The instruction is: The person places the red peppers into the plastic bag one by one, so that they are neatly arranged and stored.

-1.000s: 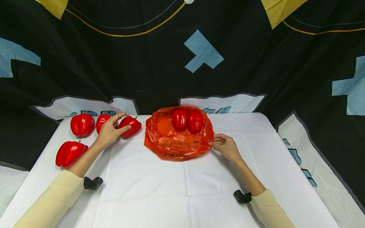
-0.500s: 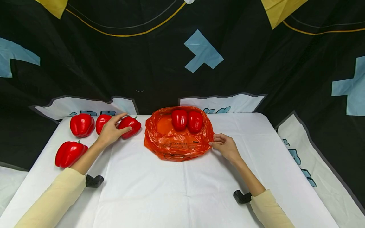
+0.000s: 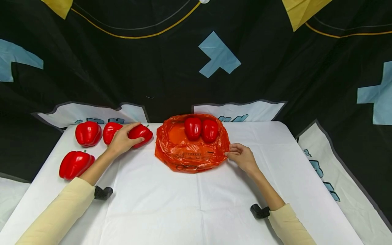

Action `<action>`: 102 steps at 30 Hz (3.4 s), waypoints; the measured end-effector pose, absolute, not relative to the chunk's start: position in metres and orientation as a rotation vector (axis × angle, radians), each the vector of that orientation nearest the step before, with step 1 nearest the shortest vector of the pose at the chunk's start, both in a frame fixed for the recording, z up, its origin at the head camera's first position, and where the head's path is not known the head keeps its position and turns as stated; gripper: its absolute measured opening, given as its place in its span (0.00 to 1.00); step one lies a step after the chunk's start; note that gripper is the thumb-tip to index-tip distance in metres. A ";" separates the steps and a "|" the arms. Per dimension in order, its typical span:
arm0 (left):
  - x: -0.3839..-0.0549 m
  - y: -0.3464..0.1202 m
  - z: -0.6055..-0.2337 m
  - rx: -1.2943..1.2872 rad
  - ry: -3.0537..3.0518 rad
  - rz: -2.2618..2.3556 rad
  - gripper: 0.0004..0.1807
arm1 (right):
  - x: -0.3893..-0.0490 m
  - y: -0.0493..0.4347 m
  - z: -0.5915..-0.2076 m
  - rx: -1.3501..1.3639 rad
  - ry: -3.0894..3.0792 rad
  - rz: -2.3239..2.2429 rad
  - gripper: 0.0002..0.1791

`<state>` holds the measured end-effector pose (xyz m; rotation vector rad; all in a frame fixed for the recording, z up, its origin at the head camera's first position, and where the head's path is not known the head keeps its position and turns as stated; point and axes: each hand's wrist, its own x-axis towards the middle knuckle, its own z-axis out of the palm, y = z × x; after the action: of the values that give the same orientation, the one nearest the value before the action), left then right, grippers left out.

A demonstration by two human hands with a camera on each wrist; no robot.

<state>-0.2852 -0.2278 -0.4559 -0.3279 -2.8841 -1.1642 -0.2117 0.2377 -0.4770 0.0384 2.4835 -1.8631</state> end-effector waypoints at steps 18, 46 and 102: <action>-0.285 -0.224 -0.450 -0.408 -3.025 -1.030 0.44 | -0.211 0.238 -0.477 0.018 2.478 -1.871 0.21; -0.280 -0.178 -0.427 -0.286 -2.819 -1.124 0.43 | -0.209 0.238 -0.475 0.055 2.450 -1.861 0.21; -0.307 -0.079 -0.475 -0.090 -2.710 -1.296 0.40 | -0.195 0.229 -0.443 0.004 2.411 -1.885 0.21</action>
<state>-0.3073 -0.0788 -0.4752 -0.0896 -2.7096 -1.2961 -0.1950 0.2289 -0.4426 0.0038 2.4114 -1.8847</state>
